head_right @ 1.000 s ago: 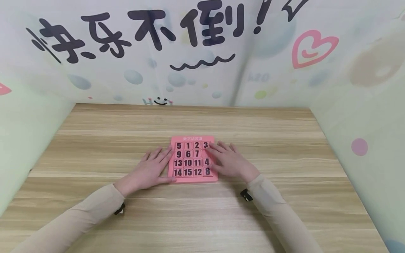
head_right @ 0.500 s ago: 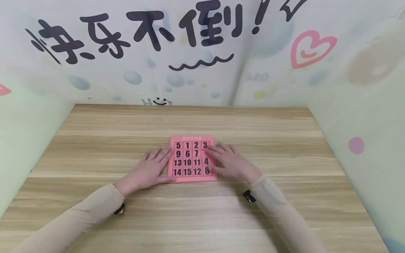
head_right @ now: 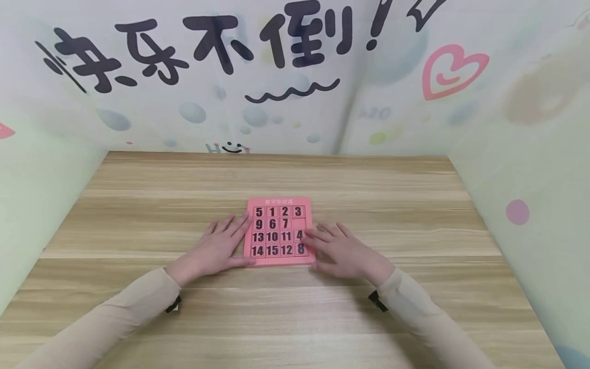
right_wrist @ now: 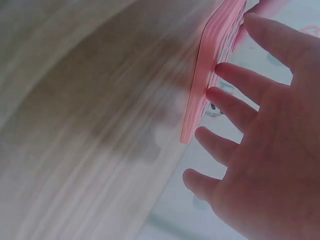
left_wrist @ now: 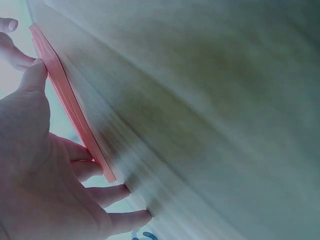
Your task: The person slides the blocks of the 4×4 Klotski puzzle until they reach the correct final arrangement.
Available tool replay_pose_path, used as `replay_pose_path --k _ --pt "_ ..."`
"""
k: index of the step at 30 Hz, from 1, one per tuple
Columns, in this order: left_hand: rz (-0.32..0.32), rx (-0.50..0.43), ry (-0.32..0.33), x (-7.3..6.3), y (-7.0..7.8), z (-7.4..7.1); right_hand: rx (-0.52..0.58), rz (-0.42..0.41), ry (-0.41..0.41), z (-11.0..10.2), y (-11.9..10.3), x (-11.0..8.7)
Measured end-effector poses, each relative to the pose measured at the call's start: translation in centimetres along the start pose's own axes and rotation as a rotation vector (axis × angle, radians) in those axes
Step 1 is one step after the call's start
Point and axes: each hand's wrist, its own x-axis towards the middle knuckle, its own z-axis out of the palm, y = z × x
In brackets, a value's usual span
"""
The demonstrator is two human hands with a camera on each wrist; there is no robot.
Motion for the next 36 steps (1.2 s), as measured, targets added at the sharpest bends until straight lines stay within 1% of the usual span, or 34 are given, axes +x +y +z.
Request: replay_pose_path --k 3,8,11,16,20,23,28,33,36 --pt "0.002 0.006 -0.001 0.0 0.0 -0.1 -0.008 -0.008 0.002 0.0 -0.1 -0.2" --pt "-0.001 0.008 -0.005 -0.1 0.1 -0.1 -0.043 -0.01 0.036 0.3 -0.1 0.0" --pt "0.002 0.005 -0.005 -0.1 0.1 -0.1 -0.064 0.011 0.048 0.5 0.0 0.4" --pt "0.0 0.007 -0.009 -0.1 0.1 -0.1 -0.075 0.058 0.041 0.4 0.3 1.1" --pt "-0.002 0.011 -0.008 0.0 0.1 -0.1 -0.062 0.076 0.038 0.2 0.5 1.6" --pt "0.0 0.007 -0.005 0.0 0.1 -0.1 -0.062 0.074 0.039 0.1 0.6 1.7" --pt "0.004 0.0 0.003 0.0 0.1 0.1 -0.079 0.034 0.052 0.2 0.6 1.3" --pt "0.003 0.009 0.002 0.1 0.0 0.2 -0.08 -0.052 0.079 0.6 0.3 0.4" --pt "-0.001 0.009 -0.001 0.0 0.0 0.1 -0.076 -0.086 0.09 0.7 0.1 -0.1"
